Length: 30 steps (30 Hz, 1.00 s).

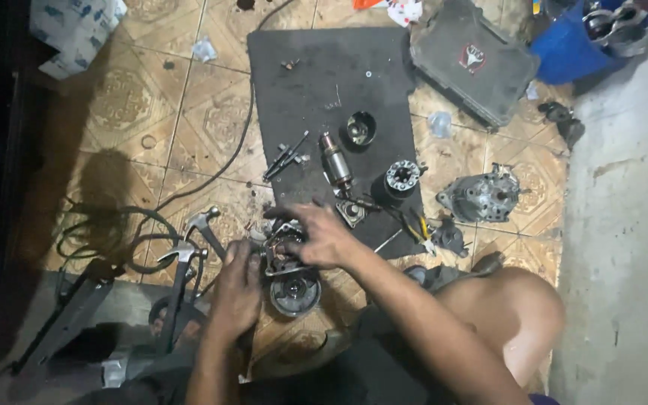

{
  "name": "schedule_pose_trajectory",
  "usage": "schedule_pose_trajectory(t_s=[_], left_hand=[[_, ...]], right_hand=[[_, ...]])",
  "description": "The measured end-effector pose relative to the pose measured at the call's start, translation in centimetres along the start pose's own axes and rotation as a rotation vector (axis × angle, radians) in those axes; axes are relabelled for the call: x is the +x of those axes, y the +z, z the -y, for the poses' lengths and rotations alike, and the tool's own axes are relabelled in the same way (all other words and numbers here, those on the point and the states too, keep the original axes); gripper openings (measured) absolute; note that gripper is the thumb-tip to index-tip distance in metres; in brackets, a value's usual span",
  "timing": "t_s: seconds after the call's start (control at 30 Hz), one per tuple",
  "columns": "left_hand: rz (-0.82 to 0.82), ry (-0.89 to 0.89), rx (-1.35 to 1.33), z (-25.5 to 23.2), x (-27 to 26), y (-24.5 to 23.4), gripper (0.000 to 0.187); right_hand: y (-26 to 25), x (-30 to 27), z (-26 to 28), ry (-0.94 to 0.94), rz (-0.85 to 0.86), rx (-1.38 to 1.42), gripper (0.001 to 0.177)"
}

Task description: Assembling and repairing a mechanical motor by fitting gears and internal components into a housing while sitting on the floor.

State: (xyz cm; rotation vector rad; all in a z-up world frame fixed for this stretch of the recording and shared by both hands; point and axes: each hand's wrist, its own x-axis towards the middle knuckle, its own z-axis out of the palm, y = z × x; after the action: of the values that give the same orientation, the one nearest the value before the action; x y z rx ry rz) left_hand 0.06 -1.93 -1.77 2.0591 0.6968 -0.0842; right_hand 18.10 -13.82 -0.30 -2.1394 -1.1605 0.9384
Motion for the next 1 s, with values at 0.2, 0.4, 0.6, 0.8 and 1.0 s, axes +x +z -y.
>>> schedule_pose_trajectory(t_s=[0.2,0.4,0.6,0.8,1.0], left_hand=[[-0.076,-0.165,-0.181,-0.7,-0.1,0.8,0.045],[-0.100,-0.326,-0.181,-1.8,0.5,0.2,0.047],[0.045,-0.280,0.024,-2.4,-0.5,-1.4,0.057],[0.189,-0.399,0.094,-0.8,-0.3,-0.6,0.052],[0.044,-0.130,-0.037,0.7,-0.1,0.0,0.037]], right_hand=[[1.2,0.2,-0.8,0.011,0.023,-0.063,0.069],[0.8,0.2,-0.9,-0.099,-0.042,-0.012,0.065],[0.8,-0.1,-1.2,-0.084,-0.011,0.022,0.071],[0.2,0.0,0.3,0.082,0.068,0.032,0.077],[1.1,0.2,-1.2,-0.012,0.026,-0.006,0.066]])
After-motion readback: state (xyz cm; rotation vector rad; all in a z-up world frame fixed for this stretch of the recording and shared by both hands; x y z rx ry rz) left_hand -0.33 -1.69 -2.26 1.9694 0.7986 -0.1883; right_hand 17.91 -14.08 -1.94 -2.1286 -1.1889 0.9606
